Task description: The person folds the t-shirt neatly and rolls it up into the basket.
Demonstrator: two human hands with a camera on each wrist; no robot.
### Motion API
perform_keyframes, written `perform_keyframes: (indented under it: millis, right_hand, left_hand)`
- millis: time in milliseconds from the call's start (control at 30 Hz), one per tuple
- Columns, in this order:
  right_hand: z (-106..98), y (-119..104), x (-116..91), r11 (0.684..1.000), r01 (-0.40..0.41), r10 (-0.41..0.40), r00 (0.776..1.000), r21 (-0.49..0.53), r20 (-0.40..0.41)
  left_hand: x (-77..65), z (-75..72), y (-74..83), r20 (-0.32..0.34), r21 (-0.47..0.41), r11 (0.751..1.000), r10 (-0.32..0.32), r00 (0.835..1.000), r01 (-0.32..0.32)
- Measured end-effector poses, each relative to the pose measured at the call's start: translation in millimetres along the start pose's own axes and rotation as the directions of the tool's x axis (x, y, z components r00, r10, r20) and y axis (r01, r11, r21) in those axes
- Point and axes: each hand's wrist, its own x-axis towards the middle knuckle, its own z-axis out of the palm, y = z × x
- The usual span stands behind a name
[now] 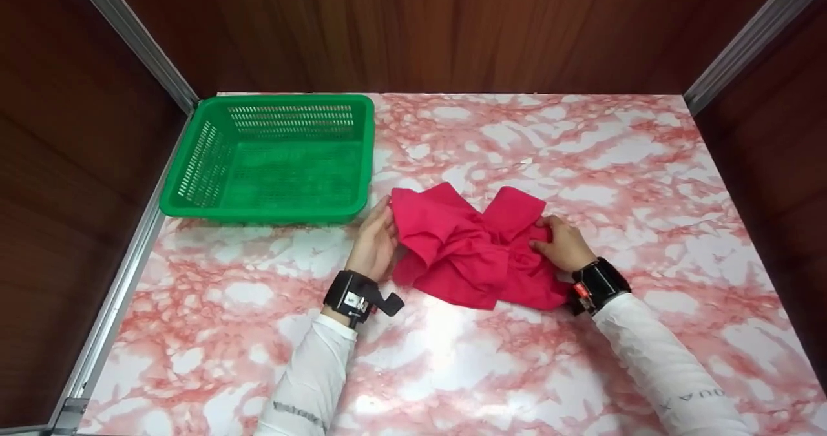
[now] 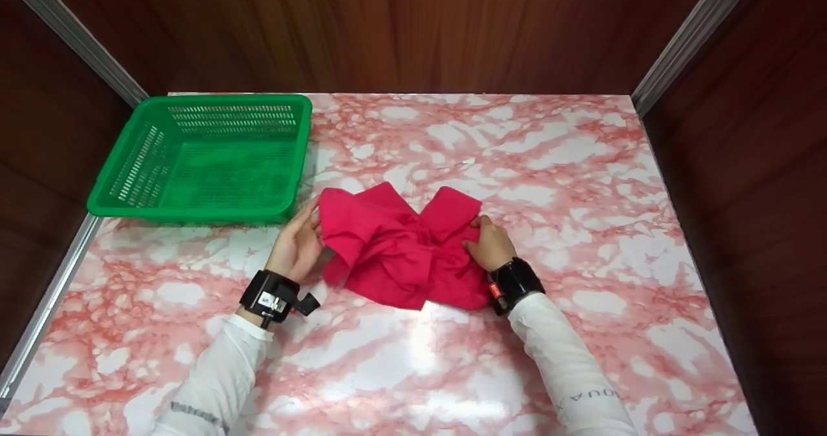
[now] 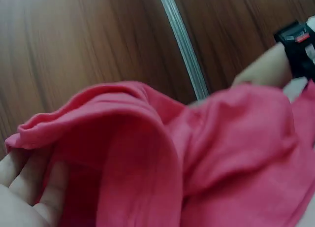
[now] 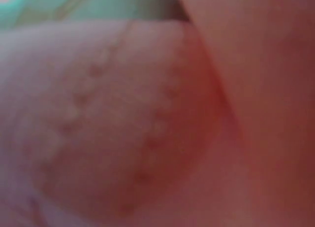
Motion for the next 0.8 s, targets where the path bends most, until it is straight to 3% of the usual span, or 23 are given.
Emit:
perform_keyframes:
  millis: [67,133,200,233,267,300,333,433,467,500,533,567,633,700,800]
  right_hand:
    - [-1,1,0,1.0,-0.005,0.005,1.0,0.0,-0.005]
    - [-1,1,0,1.0,-0.019,0.019,1.0,-0.001,-0.012]
    - [-3,0,1,0.999,-0.047,0.047,0.999,0.005,-0.019]
    - [-5,0,2,0.998,-0.063,0.063,0.998,0.009,-0.026]
    - [-6,-1,3,0.997,-0.081,0.081,0.996,0.013,-0.035]
    - [-8,-1,3,0.995,-0.1,0.101,0.994,0.018,-0.043]
    - [-10,-2,5,0.993,-0.119,0.119,0.992,0.021,-0.049]
    - [-15,-1,9,0.988,-0.155,0.156,0.986,0.019,-0.055]
    - [-16,0,11,0.987,-0.161,0.161,0.985,0.018,-0.054]
    - [-18,0,14,0.986,-0.165,0.166,0.985,0.018,-0.048]
    - [-18,1,17,0.986,-0.164,0.165,0.985,0.016,-0.043]
    - [-18,1,20,0.987,-0.16,0.16,0.986,0.016,-0.037]
    - [-17,1,26,0.989,-0.143,0.144,0.989,0.026,-0.026]
    - [-15,0,31,0.992,-0.118,0.119,0.993,0.033,-0.019]
    - [-10,-1,37,0.995,-0.091,0.092,0.996,0.029,-0.014]
  left_hand:
    - [-3.2,-0.3,-4.0,0.034,0.1,0.995,0.014,0.999,-0.018]
    - [-7.1,1.1,-8.9,0.045,0.269,0.963,0.019,0.999,-0.031]
    - [-12.6,4.4,-13.8,0.016,0.473,0.88,0.027,1.0,-0.031]
    - [-16.0,6.4,-16.1,-0.006,0.577,0.816,0.033,0.999,-0.023]
    - [-19.6,8.5,-18.5,-0.024,0.693,0.721,0.043,0.999,-0.014]
    - [-24.0,10.5,-20.8,-0.044,0.8,0.6,0.048,0.998,0.006]
    - [-28.7,12.2,-23.3,-0.065,0.885,0.464,0.051,0.997,0.034]
    - [-43.3,18.3,-31.5,-0.083,0.994,0.08,0.043,0.996,0.079]
    - [-47.4,20.5,-34.6,-0.079,0.996,-0.034,0.035,0.996,0.08]
    - [-50.6,22.9,-37.6,-0.07,0.991,-0.115,0.023,0.997,0.072]
    - [-52.9,25.7,-40.7,-0.061,0.982,-0.177,0.013,0.998,0.062]
    - [-54.0,29.1,-43.6,-0.05,0.975,-0.215,0.01,0.999,0.051]
    - [-52.5,35.7,-49.0,-0.016,0.968,-0.251,0.03,0.999,0.023]
    - [-46.9,41.9,-54.2,0.004,0.971,-0.24,0.071,0.997,0.013]
    - [-35.0,48.8,-60.9,0.014,0.982,-0.188,0.183,0.983,0.021]
